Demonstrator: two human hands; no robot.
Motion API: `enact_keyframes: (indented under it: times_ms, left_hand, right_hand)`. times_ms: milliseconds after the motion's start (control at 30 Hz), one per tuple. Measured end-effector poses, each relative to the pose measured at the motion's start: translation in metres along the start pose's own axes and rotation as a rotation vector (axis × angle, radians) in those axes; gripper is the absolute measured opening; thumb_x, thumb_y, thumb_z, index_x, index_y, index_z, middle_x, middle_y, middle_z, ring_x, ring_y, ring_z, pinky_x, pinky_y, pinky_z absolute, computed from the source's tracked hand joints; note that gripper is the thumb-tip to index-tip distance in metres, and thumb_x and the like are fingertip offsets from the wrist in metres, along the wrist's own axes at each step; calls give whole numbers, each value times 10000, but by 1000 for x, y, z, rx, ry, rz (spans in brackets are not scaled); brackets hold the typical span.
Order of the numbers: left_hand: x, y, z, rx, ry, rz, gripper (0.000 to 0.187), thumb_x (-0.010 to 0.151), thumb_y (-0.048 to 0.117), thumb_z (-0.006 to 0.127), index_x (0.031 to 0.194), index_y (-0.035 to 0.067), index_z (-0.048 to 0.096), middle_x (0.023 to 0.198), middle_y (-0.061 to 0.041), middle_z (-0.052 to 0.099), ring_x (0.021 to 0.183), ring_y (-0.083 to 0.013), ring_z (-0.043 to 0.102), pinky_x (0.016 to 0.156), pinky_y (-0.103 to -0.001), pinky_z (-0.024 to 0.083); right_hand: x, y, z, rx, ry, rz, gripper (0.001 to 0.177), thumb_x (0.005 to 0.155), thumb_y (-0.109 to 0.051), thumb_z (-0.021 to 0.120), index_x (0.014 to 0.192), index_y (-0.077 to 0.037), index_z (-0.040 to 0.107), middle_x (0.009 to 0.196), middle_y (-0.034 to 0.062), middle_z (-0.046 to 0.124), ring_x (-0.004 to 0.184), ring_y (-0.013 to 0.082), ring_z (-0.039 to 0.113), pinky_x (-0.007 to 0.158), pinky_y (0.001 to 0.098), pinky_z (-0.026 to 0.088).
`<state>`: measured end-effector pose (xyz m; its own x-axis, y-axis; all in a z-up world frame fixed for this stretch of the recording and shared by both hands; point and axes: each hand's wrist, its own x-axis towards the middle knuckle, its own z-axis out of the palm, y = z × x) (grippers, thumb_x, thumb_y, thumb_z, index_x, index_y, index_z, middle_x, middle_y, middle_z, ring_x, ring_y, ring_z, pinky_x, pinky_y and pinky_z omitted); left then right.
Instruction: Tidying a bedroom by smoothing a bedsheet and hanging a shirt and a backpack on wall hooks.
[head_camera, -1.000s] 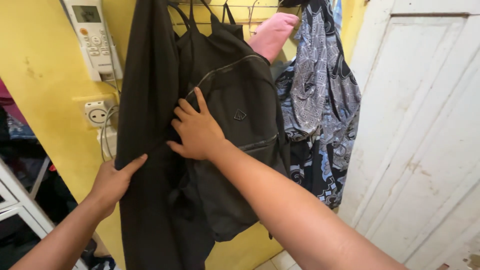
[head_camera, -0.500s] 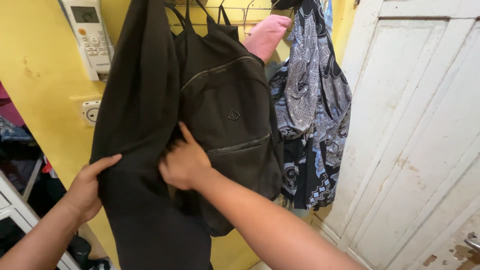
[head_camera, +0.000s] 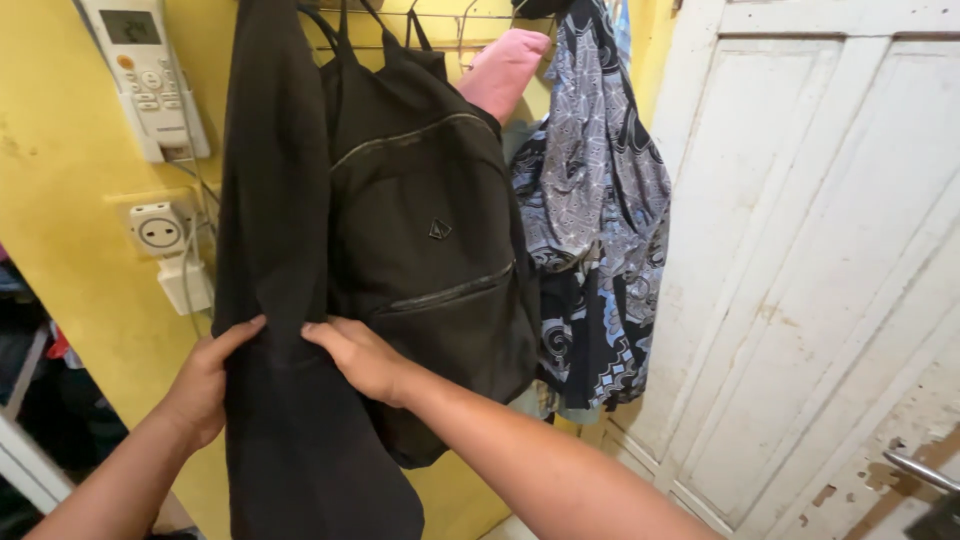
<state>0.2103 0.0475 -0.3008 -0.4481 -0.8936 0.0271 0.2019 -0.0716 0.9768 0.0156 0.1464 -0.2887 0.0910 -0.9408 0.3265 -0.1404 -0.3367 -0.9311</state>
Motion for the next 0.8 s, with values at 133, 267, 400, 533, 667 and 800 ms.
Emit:
enact_keyframes:
  times_ms: [133, 267, 400, 533, 667, 800]
  left_hand:
    - [-3, -1, 10, -58, -22, -17, 535, 904, 453, 614, 1274, 70, 671, 1192, -87, 721, 1062, -233, 664, 966, -373, 482]
    - [-4, 1, 14, -74, 49, 21, 650, 915, 575, 534, 1366, 113, 611, 1304, -74, 671, 1186, -234, 603, 1057, -410, 409]
    - [8, -12, 0, -82, 72, 29, 761, 952, 671, 443, 1398, 72, 592, 1329, -112, 649, 1213, -264, 573, 1075, -448, 377]
    - [15, -24, 0, 21, 58, 61, 724, 985, 619, 401, 1425, 72, 579, 1340, -123, 663, 1216, -271, 582, 1059, -446, 389]
    - [25, -42, 1, 204, 59, 279, 549, 991, 428, 458, 1374, 71, 623, 1339, -91, 662, 1228, -224, 606, 978, -428, 475]
    - [13, -42, 17, 357, 191, 404, 467, 1020, 345, 535, 1324, 14, 661, 1251, -133, 710, 1145, -274, 650, 935, -405, 511]
  right_hand:
    - [-21, -23, -1, -64, 0, -19, 494, 938, -372, 645, 1251, 11, 655, 1154, 107, 722, 1076, 185, 670, 971, 318, 512]
    - [-23, -13, -4, -296, 51, -234, 460, 838, -203, 783, 1233, 4, 674, 1128, 97, 749, 1051, 184, 707, 957, 321, 550]
    - [-21, -11, -15, -128, 15, -100, 430, 834, -159, 777, 1221, 9, 692, 1127, 98, 753, 1039, 189, 702, 942, 333, 553]
    - [-19, -14, -30, 28, -98, 134, 471, 797, -159, 792, 1224, 13, 694, 1162, 106, 734, 1059, 199, 685, 943, 343, 540]
    - [-21, -32, -38, -176, -126, 200, 547, 754, -201, 825, 1243, 5, 694, 1211, 114, 734, 1097, 204, 683, 960, 338, 529]
    - [-23, -55, -46, -419, -71, 155, 593, 708, -260, 851, 1219, 6, 710, 1170, 133, 757, 1067, 224, 709, 935, 336, 544]
